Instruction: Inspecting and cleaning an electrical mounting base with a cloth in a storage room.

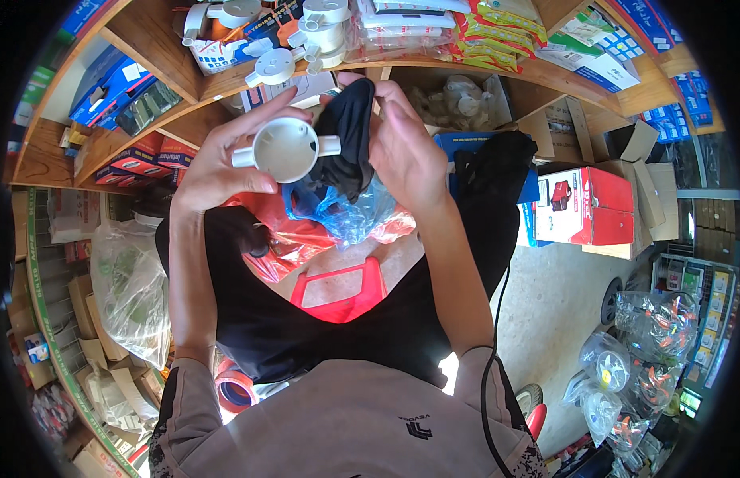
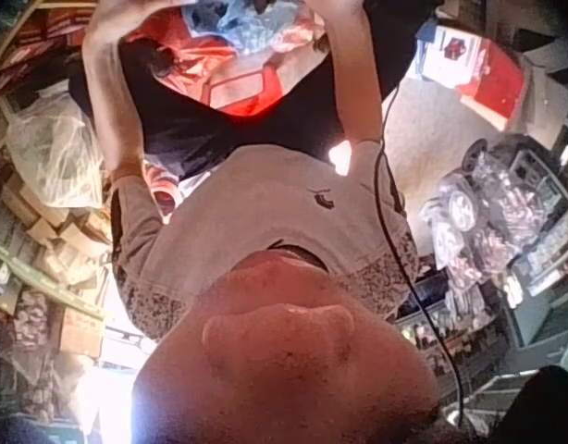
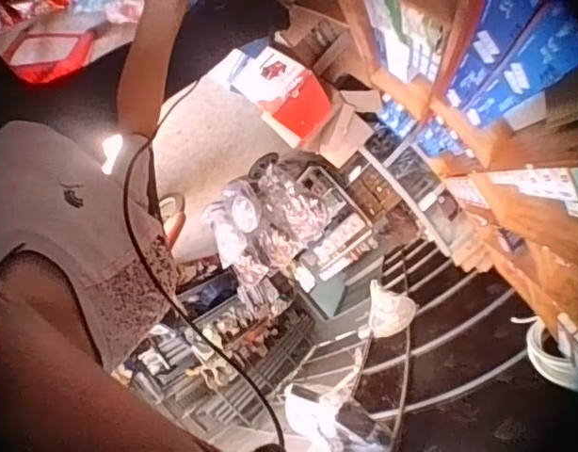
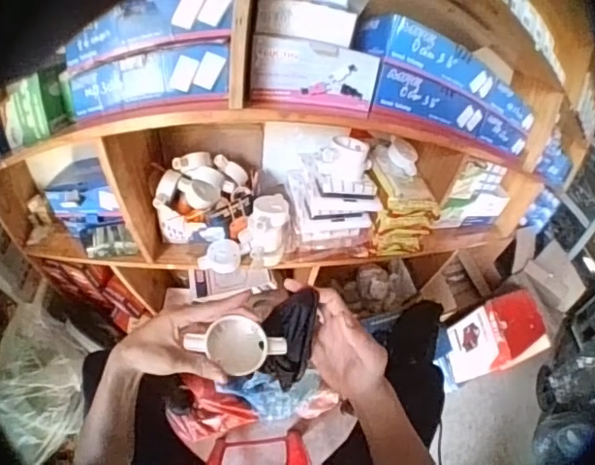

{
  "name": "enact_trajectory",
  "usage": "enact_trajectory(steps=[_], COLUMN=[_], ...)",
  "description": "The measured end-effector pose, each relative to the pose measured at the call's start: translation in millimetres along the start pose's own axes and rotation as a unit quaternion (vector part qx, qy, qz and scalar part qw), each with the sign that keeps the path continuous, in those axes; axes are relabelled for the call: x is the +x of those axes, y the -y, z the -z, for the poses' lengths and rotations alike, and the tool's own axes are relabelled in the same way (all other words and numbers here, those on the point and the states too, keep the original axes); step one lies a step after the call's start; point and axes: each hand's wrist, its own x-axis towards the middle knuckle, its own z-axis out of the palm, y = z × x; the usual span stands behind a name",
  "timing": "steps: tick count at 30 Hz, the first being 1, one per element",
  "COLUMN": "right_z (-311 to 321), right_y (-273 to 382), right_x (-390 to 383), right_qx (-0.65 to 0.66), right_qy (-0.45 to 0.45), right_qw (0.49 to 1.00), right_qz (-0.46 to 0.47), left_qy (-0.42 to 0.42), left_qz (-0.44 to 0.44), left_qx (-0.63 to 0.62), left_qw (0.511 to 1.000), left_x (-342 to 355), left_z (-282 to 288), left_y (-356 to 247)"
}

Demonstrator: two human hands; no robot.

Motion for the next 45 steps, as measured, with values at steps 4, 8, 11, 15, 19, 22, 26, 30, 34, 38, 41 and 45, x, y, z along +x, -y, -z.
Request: enact_trajectory(steps=[4,8,11,15,19,22,26,30,34,38,41,45], right_z=[8.9,0.8,-4.8,-1.8,-1.6,-5.1,-6.7,-4.8,1.5,24.9,19.4,-3.5], right_y=[-3.6,-8.1,-12.8,-13.7,-15.1,-13.3,-17.9,-17.8,-18.5,-17.0,8.6,38.1], right_x=[-2.0,-4.6,-3.5,-5.7,-6.7,-5.7,-4.9,-3.4,0.1,4.2,5.5,14.6], right_qx=[0.170,0.005,-0.037,-0.052,0.016,-0.001,-0.041,-0.020,-0.098,-0.358,-0.166,-0.047], right_qy=[-0.013,-0.004,0.003,0.008,-0.014,-0.039,-0.042,-0.075,-0.076,-0.122,-0.132,-0.053], right_qw=[0.979,0.999,0.999,0.999,0.999,0.997,0.998,0.997,0.992,0.923,0.974,0.991], right_qz=[-0.109,-0.039,0.006,-0.013,-0.048,-0.061,-0.025,0.003,-0.011,0.075,0.075,0.111], left_qy=[0.062,-0.006,-0.013,-0.015,-0.041,-0.001,0.006,0.011,0.031,0.002,-0.083,-0.145], left_qz=[0.010,0.005,0.074,0.122,0.039,-0.003,0.117,0.112,-0.007,0.045,0.101,0.189], left_qx=[0.005,0.021,0.038,0.024,0.078,0.038,-0.134,-0.115,0.061,0.007,-0.057,-0.163], left_qw=[0.998,1.000,0.996,0.992,0.995,0.999,0.984,0.987,0.998,0.999,0.990,0.957], left_x=[-4.6,-2.7,1.6,5.4,5.5,5.9,4.0,4.6,4.7,5.7,6.2,14.7], left_z=[-2.9,-7.2,5.7,3.8,-6.9,-0.8,4.6,-2.2,-12.1,-4.1,2.8,-3.0], left_y=[-0.3,-0.2,15.4,18.3,16.1,15.9,13.6,13.3,10.9,11.9,17.7,43.0])
